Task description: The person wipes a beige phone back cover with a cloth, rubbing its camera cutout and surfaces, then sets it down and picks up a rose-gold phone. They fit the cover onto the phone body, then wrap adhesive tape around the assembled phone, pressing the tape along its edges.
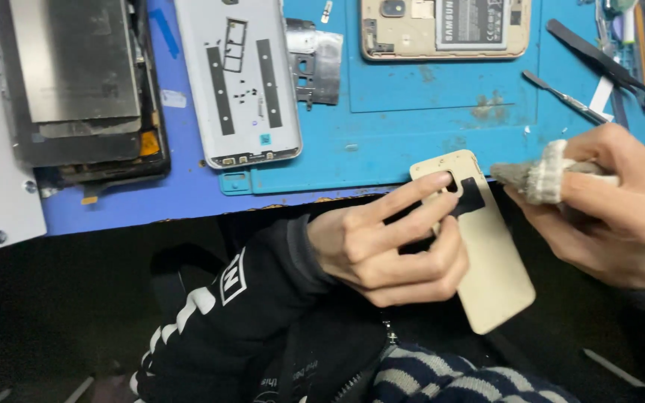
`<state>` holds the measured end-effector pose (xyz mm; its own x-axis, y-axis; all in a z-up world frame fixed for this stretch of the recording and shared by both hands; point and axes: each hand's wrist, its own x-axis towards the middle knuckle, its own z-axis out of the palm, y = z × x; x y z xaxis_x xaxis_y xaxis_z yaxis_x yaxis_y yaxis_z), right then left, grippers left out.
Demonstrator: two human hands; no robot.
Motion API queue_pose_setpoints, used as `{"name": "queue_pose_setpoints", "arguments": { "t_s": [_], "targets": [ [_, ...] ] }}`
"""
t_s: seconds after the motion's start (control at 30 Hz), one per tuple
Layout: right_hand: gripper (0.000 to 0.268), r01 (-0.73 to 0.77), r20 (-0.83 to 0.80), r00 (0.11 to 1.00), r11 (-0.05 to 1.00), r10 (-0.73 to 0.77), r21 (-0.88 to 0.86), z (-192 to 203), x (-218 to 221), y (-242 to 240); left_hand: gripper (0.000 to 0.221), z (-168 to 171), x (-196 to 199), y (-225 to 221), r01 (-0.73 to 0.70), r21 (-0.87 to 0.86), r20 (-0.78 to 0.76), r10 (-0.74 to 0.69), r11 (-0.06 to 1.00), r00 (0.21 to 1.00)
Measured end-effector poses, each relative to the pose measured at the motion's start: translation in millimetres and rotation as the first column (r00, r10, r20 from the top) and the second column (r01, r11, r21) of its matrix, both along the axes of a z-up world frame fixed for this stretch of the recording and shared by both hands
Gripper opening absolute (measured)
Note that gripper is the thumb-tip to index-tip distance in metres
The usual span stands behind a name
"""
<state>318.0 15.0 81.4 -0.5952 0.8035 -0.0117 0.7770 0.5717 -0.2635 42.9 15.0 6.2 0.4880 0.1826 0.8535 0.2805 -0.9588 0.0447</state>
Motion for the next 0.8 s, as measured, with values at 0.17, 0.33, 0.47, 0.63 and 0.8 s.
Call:
{"name": "queue_pose_setpoints", "arguments": {
  "t_s": [0.17, 0.33, 0.47, 0.63, 0.8],
  "targets": [
    [0.024, -0.050, 0.036, 0.998, 0.998, 0.048, 0.045, -9, -14, -2, 0.006, -26, -9, -13, 0.030, -0.129, -0.044, -0.036, 0.991, 0.998],
    [0.018, -0.240, 0.108, 0.967, 0.967, 0.230, 0.083, -12, -26, 1, 0.007, -21, -15, -14, 0.030, -0.192, -0.051, -0.040, 0.981, 0.998],
    [0.023, -0.274, 0.286, 0.925, 0.961, 0.250, 0.048, 1, -39, 8, 0.006, -32, -17, -12, 0.048, -0.151, -0.037, -0.054, 0.987, 0.998],
    [0.031, -0.450, 0.260, 0.860, 0.893, 0.439, -0.019, -5, -25, 39, 0.012, -37, -18, -13, 0.082, -0.200, 0.050, -0.073, 0.976, 0.996],
    [0.040, -0.569, 0.174, 0.798, 0.816, 0.577, -0.098, -21, -5, 70, 0.014, -31, -21, -11, 0.119, -0.263, 0.058, -0.108, 0.957, 0.992]
  ]
}}
